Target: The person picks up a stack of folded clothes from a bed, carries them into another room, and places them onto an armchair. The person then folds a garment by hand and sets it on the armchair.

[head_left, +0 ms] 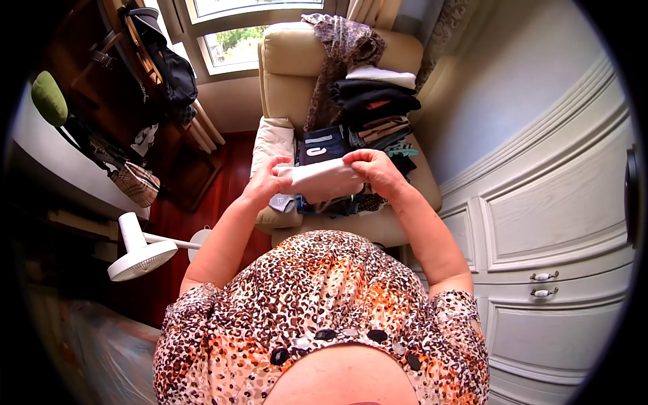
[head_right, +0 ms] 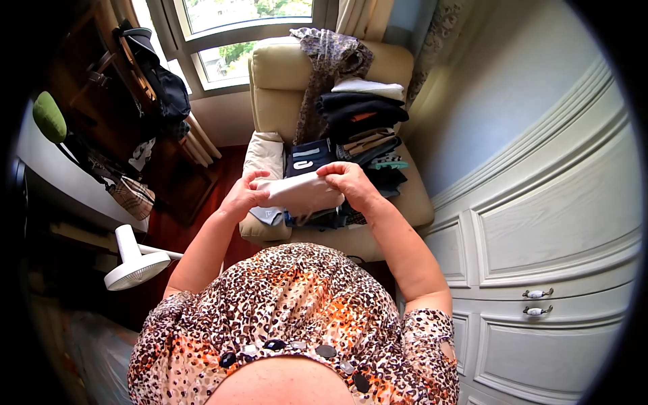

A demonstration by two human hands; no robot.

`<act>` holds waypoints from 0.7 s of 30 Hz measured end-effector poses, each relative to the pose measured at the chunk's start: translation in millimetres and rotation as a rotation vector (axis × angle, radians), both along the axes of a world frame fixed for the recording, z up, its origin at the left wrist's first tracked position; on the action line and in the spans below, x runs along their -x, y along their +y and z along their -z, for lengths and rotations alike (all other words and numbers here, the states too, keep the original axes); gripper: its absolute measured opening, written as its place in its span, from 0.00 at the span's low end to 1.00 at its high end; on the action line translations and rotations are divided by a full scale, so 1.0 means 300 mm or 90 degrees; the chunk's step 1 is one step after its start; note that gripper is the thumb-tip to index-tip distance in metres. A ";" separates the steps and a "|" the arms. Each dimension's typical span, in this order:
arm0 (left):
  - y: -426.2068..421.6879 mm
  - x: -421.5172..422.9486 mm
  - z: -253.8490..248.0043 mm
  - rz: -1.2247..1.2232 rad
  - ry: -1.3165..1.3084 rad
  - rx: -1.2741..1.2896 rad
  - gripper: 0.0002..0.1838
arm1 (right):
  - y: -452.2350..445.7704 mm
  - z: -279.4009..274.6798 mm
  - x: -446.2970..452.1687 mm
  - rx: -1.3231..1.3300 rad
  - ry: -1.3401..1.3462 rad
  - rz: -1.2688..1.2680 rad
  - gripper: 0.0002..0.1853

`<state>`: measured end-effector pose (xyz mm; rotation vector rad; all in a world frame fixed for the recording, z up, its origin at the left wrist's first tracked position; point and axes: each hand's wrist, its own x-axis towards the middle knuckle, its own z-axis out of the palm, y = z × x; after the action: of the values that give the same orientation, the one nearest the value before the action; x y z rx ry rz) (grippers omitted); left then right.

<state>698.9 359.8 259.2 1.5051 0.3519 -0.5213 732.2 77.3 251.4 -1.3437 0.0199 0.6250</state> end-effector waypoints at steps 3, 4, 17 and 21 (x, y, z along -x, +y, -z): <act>0.025 -0.019 0.002 0.098 -0.160 -0.295 0.21 | 0.016 -0.013 0.008 0.059 -0.056 -0.037 0.16; 0.025 -0.026 -0.011 0.097 -0.160 -0.295 0.21 | 0.026 -0.016 0.011 0.090 -0.098 -0.062 0.17; -0.020 -0.095 -0.121 0.265 -0.161 -0.280 0.09 | 0.052 -0.064 -0.003 0.467 -0.493 -0.085 0.11; -0.033 -0.088 -0.126 0.325 -0.188 -0.284 0.12 | 0.039 -0.096 -0.002 0.534 -0.560 -0.029 0.08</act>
<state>725.4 350.0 297.0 2.0916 -0.1709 -0.6333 732.9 89.0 280.2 -2.3453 -0.5111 -0.0179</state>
